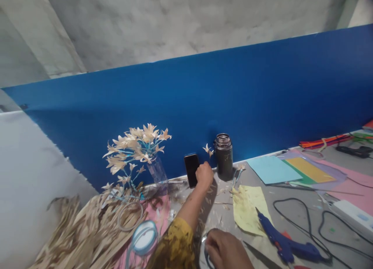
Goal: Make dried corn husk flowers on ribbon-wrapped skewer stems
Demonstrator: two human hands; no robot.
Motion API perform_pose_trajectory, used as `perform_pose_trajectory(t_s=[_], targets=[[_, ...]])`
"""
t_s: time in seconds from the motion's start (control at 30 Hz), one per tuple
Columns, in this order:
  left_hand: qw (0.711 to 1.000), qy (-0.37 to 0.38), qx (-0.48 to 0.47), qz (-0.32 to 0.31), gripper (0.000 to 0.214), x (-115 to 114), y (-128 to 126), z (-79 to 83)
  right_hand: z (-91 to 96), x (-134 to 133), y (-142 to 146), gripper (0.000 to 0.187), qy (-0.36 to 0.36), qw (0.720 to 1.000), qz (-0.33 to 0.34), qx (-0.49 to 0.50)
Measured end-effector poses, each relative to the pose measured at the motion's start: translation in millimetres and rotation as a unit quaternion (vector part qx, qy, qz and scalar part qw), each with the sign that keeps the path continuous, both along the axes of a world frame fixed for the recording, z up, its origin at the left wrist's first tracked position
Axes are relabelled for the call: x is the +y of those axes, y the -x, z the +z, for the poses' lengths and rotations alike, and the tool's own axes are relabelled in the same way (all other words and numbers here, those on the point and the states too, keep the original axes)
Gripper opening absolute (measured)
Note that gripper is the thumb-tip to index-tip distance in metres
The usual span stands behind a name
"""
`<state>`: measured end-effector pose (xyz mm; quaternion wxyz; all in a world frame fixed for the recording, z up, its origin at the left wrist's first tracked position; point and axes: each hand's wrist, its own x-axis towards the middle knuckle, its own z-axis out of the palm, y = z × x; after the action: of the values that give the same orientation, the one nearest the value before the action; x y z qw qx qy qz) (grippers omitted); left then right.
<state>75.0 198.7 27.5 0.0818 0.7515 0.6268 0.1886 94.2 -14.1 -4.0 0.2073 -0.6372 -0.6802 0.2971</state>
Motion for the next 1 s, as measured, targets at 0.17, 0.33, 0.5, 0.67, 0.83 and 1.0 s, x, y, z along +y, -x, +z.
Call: perform_pose_trajectory(t_s=[0.17, 0.33, 0.5, 0.67, 0.83, 1.0], targets=[[0.999, -0.001, -0.032, 0.009, 0.026, -1.1, 1.7, 2.6, 4.8, 0.8, -2.6, 0.021, 0.005, 1.000, 0.000, 0.003], [0.994, -0.007, -0.108, 0.022, 0.022, -7.6, 12.0, 15.7, -2.7, 1.2, -1.6, 0.020, -0.002, 1.000, -0.002, 0.001], [0.976, -0.007, -0.217, 0.028, 0.021, -25.4, 28.7, 39.1, -16.7, 1.4, -1.6, 0.018, -0.054, 0.995, -0.028, 0.080], [0.946, 0.037, -0.321, -0.002, 0.019, -77.0, 47.9, 48.0, -14.7, 3.9, -13.2, 0.036, -0.112, 0.913, -0.220, 0.326], [0.802, 0.194, -0.552, -0.119, 0.028, -144.3, 70.9, 33.9, -7.2, 6.1, -20.5, 0.057, -0.049, 0.872, -0.182, 0.453], [0.775, 0.192, -0.592, -0.109, 0.036, -177.2, 95.7, 21.9, 0.7, -2.6, -8.4, 0.059, -0.024, 0.895, -0.061, 0.441]])
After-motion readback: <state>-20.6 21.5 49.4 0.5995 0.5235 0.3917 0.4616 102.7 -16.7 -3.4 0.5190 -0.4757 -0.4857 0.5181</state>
